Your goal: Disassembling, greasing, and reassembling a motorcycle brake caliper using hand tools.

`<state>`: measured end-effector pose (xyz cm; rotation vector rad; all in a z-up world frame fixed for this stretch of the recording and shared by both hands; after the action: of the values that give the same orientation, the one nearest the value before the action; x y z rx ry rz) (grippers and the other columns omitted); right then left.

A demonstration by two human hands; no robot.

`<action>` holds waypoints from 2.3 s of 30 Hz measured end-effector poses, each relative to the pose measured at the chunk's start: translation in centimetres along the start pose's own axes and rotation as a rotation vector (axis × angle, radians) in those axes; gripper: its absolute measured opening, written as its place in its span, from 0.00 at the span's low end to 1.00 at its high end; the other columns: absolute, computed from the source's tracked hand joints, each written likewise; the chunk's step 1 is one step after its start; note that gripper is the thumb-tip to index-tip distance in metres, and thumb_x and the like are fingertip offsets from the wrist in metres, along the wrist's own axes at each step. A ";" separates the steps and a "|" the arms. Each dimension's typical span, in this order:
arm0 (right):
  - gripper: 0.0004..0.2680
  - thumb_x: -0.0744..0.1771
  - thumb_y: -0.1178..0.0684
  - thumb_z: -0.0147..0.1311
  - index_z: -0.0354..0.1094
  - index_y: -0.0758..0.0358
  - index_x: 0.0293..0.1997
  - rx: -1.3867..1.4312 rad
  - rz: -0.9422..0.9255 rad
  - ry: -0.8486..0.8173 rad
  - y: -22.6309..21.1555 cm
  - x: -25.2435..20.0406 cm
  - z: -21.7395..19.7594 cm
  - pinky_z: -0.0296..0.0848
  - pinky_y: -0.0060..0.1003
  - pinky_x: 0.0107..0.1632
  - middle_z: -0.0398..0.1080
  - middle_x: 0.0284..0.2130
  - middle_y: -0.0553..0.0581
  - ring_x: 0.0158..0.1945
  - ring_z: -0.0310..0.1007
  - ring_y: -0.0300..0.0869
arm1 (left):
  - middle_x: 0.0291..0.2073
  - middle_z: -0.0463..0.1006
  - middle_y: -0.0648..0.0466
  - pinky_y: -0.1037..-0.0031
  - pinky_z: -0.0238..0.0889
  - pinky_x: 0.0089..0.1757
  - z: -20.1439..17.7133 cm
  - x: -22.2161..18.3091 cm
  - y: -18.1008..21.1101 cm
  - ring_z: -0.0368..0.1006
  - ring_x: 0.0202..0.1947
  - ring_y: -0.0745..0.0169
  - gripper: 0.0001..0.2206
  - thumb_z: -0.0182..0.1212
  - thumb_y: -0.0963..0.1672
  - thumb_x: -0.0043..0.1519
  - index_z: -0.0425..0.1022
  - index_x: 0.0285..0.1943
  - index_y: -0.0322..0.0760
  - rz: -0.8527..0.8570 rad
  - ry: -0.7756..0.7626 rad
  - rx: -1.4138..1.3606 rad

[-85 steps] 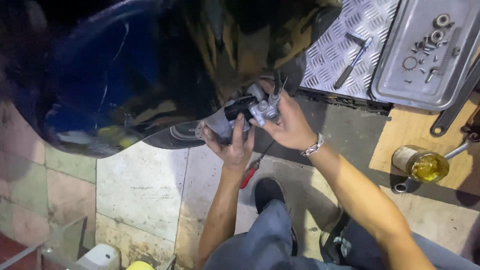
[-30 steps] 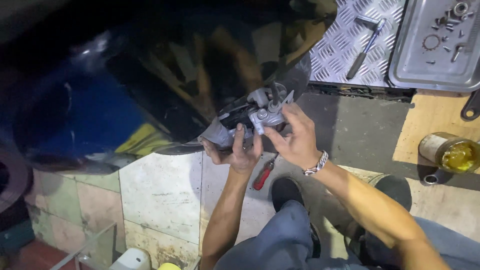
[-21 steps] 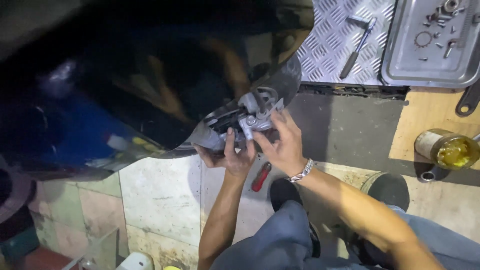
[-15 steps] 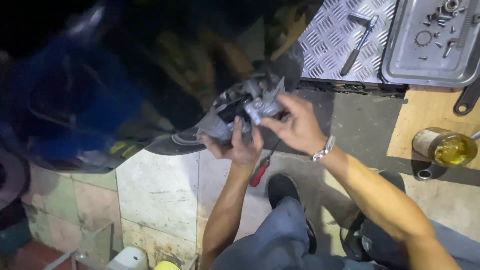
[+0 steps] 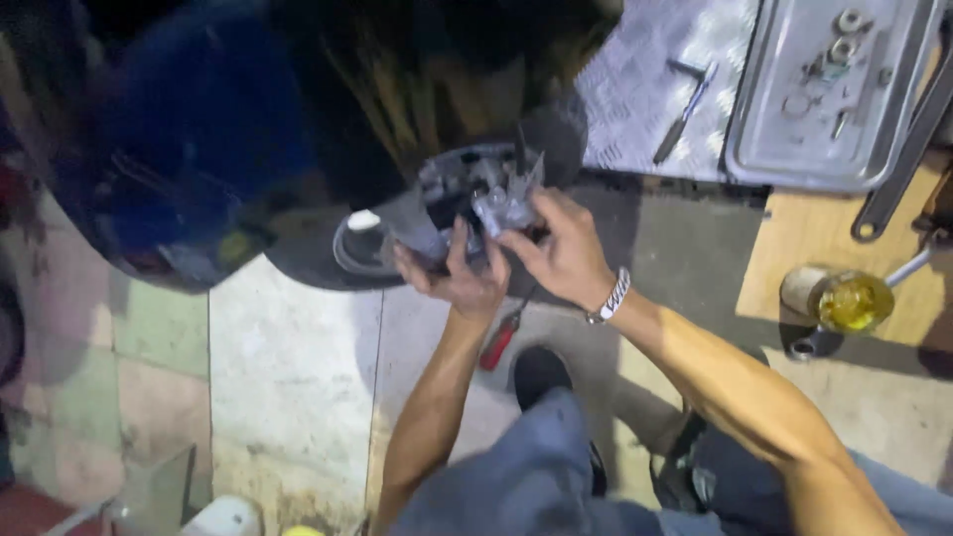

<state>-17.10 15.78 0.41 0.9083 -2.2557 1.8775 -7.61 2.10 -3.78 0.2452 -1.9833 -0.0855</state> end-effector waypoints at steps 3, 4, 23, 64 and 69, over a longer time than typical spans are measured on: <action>0.10 0.63 0.59 0.67 0.68 0.69 0.39 0.024 0.058 -0.022 -0.5 0.2 -0.2 0.71 0.44 0.29 0.68 0.25 0.62 0.27 0.72 0.55 | 0.69 0.49 0.31 0.50 0.54 0.63 -0.7 0.0 0.3 0.49 0.70 0.22 0.17 0.68 0.48 0.58 0.81 0.53 0.39 -0.024 -0.032 0.038; 0.10 0.63 0.59 0.67 0.68 0.69 0.39 0.029 0.064 -0.030 -0.9 0.7 -0.5 0.71 0.44 0.29 0.68 0.25 0.62 0.27 0.72 0.55 | 0.69 0.49 0.31 0.50 0.54 0.63 -0.5 0.3 0.2 0.49 0.70 0.22 0.17 0.68 0.48 0.58 0.81 0.53 0.39 -0.028 -0.039 0.046; 0.13 0.66 0.49 0.63 0.74 0.72 0.44 -0.246 0.013 -0.254 -3.2 3.5 -1.2 0.79 0.51 0.42 0.74 0.42 0.81 0.44 0.78 0.67 | 0.48 0.72 0.27 0.45 0.66 0.44 -0.9 4.1 -0.5 0.74 0.42 0.30 0.44 0.72 0.58 0.52 0.64 0.60 0.11 -0.115 -0.036 0.209; 0.07 0.70 0.55 0.53 0.64 0.68 0.49 -1.082 0.611 -0.001 33.1 -6.9 -29.6 0.70 0.63 0.41 0.64 0.43 0.72 0.39 0.70 0.70 | 0.69 0.55 0.42 0.47 0.55 0.69 -6.4 2.9 1.5 0.54 0.72 0.42 0.35 0.68 0.49 0.62 0.53 0.75 0.36 -0.343 -0.275 -0.119; 0.07 0.70 0.61 0.60 0.62 0.62 0.45 -1.000 0.703 0.155 27.5 -4.5 -28.0 0.71 0.44 0.44 0.66 0.37 0.58 0.39 0.67 0.48 | 0.63 0.63 0.42 0.54 0.65 0.63 -7.9 3.2 1.5 0.62 0.66 0.44 0.27 0.66 0.45 0.64 0.58 0.69 0.36 -0.408 -0.294 -0.151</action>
<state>-35.14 45.44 -18.48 -0.1903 -3.0431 0.5812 -1.87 3.27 2.66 0.5626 -2.1768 -0.5586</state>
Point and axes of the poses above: each hand's wrist, its own x-axis towards the middle knuckle, its own z-axis out of the palm, y = z × x, the point moved 3 cm from there along x, towards the middle knuckle
